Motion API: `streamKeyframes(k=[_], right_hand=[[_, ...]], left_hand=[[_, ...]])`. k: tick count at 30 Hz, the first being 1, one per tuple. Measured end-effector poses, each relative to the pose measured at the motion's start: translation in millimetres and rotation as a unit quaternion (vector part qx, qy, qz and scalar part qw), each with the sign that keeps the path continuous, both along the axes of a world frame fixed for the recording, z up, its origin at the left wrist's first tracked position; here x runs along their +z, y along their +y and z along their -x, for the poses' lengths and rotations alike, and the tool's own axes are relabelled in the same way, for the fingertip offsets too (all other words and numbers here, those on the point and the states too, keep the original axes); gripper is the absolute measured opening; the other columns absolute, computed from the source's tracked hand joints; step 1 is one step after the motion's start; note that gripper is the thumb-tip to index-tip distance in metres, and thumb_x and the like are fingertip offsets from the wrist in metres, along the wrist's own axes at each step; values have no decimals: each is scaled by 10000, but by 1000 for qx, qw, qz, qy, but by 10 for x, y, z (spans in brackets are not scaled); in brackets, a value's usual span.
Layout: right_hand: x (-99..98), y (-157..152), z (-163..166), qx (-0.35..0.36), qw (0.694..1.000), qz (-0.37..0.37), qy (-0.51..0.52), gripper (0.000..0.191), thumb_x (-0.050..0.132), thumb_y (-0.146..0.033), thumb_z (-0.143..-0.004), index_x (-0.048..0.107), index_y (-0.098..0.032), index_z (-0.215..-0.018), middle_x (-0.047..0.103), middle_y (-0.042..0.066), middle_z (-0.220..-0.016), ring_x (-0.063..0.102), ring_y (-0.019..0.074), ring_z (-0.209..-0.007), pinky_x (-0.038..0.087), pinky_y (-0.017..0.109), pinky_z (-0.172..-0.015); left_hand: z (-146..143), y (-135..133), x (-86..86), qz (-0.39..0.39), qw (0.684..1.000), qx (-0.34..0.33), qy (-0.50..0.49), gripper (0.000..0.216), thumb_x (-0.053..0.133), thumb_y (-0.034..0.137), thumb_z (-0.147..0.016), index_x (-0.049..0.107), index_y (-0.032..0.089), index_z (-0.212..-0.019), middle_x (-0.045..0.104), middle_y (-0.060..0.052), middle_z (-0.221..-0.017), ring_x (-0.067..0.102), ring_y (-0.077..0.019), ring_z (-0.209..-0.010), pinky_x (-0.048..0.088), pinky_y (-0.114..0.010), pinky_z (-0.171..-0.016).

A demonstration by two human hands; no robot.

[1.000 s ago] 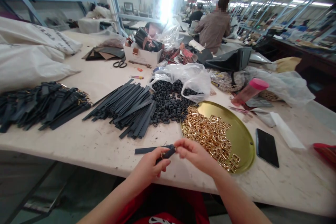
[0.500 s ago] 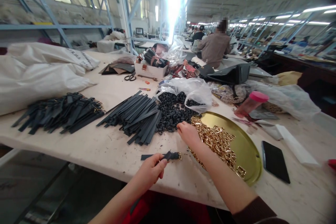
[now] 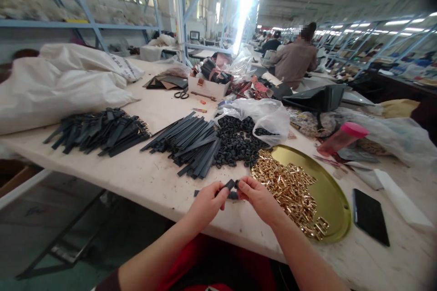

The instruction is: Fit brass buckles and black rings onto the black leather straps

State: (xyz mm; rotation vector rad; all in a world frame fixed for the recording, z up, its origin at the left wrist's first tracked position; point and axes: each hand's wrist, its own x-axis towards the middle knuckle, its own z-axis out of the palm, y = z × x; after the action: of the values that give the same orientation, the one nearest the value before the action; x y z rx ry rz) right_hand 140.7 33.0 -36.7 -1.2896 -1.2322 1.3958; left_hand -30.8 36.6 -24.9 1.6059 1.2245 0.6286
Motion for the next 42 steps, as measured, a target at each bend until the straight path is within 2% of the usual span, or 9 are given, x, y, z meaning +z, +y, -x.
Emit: streamKeyframes(k=[5,10,15,19,23,26,31,36,42], right_hand=[[-18,-205,153,-66,996,-15,59,260,656,-398,-671,538,-168,-703,552,-34,-582,501,93,-556,401,244,-585],[-53,-220,211,-53,996,12,70,293,677,-394,-644,579,-175,-811,570,-32,-649,505,91,-557,409,253,-579],[-72,-298,217,-55,994,33,86,274,645,-404,-690,574,-169,-812,562,-29,-639,496,89,-561,400,246,-586],[-68,-375,256,-38,988,54,136,296,613,-440,-715,573,-167,-821,573,-18,-596,521,107,-568,408,256,-592],[-51,-401,250,-53,966,79,239,345,508,-490,-776,605,-159,-786,602,20,-690,526,102,-569,431,263,-588],[-45,-418,259,-46,952,117,278,209,627,-384,-722,591,-180,-748,565,-15,-677,481,70,-554,394,209,-549],[-83,-474,293,19,935,169,312,339,633,-435,-706,604,-169,-913,501,-24,-648,414,58,-540,357,190,-531],[-112,-532,279,29,903,223,366,303,710,-376,-644,602,-170,-838,459,-44,-631,396,45,-547,348,168,-541],[-127,-608,274,7,929,181,323,266,736,-315,-616,563,-160,-745,517,-22,-680,440,69,-614,359,188,-582]], left_hand=[[-22,-91,-10,8,998,-53,24,268,402,357,-809,524,182,-645,480,53,-480,457,-110,-482,308,-219,-502],[29,-122,68,-4,996,-79,42,254,394,330,-803,546,178,-668,494,46,-508,470,-116,-513,313,-230,-520],[40,-156,64,31,996,-81,-22,229,411,158,-735,483,172,-952,606,8,-707,548,-138,-684,387,-240,-623],[21,-163,0,63,993,-61,-74,183,397,170,-760,417,179,-942,593,23,-666,537,-117,-603,396,-230,-578],[36,-146,-40,53,997,-51,-35,188,433,210,-758,420,193,-944,590,46,-641,482,-96,-499,357,-212,-494],[58,-144,-35,46,998,-44,-11,199,467,267,-765,426,195,-947,610,35,-673,497,-103,-509,359,-218,-495],[59,-172,60,0,996,-26,80,250,525,356,-747,448,205,-930,609,25,-680,544,-152,-612,372,-251,-563],[23,-224,104,-13,989,-21,145,246,541,375,-727,479,206,-895,615,4,-747,563,-186,-690,392,-281,-622],[27,-287,58,-34,994,-44,99,164,530,292,-733,575,201,-862,647,-16,-861,567,-196,-817,404,-299,-727]])
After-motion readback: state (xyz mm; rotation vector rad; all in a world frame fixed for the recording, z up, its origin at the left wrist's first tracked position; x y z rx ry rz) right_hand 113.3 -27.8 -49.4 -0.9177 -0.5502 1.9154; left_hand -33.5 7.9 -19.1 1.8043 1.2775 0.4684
